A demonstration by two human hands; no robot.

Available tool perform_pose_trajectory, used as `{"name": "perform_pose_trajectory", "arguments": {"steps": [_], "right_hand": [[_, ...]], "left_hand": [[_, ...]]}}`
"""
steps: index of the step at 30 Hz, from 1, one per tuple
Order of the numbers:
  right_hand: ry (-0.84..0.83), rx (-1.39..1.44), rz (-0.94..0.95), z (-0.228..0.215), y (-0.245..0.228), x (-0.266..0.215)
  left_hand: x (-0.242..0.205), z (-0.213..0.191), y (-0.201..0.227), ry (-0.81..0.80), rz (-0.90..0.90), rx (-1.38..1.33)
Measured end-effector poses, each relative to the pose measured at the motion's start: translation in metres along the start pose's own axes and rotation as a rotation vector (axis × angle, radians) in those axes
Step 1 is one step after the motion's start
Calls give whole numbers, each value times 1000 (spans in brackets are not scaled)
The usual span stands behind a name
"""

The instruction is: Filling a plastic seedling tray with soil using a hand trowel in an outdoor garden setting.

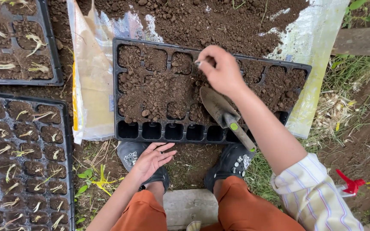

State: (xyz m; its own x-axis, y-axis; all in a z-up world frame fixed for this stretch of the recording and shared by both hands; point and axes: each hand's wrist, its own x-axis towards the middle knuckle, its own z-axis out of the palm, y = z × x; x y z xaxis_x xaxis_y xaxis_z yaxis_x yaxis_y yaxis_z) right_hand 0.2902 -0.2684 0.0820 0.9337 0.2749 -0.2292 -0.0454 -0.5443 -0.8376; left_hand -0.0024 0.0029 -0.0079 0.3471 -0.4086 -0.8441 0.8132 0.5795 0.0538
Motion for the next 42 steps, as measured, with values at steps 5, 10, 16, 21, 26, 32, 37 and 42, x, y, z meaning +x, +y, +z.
{"name": "perform_pose_trajectory", "arguments": {"steps": [5, 10, 16, 21, 26, 32, 37, 42], "right_hand": [[94, -22, 204, -81, -41, -30], [762, 58, 240, -169, 13, -111], [819, -894, -181, -164, 30, -169], [-74, -359, 563, -59, 61, -219], [-47, -808, 140, -3, 96, -247], [-44, -435, 487, -53, 43, -197], [-162, -407, 518, -114, 17, -113], [-406, -343, 542, -95, -18, -2]], "left_hand": [[-12, 12, 10, 16, -26, 14], [-10, 6, 8, -26, -8, 5], [-10, 8, 8, -8, -10, 11], [-12, 13, 10, 14, -18, 7], [-13, 18, 13, 48, -32, 35], [-10, 18, 14, 46, -14, 8], [-12, 11, 10, 10, -12, 23], [-14, 10, 10, 35, -18, 16]]}}
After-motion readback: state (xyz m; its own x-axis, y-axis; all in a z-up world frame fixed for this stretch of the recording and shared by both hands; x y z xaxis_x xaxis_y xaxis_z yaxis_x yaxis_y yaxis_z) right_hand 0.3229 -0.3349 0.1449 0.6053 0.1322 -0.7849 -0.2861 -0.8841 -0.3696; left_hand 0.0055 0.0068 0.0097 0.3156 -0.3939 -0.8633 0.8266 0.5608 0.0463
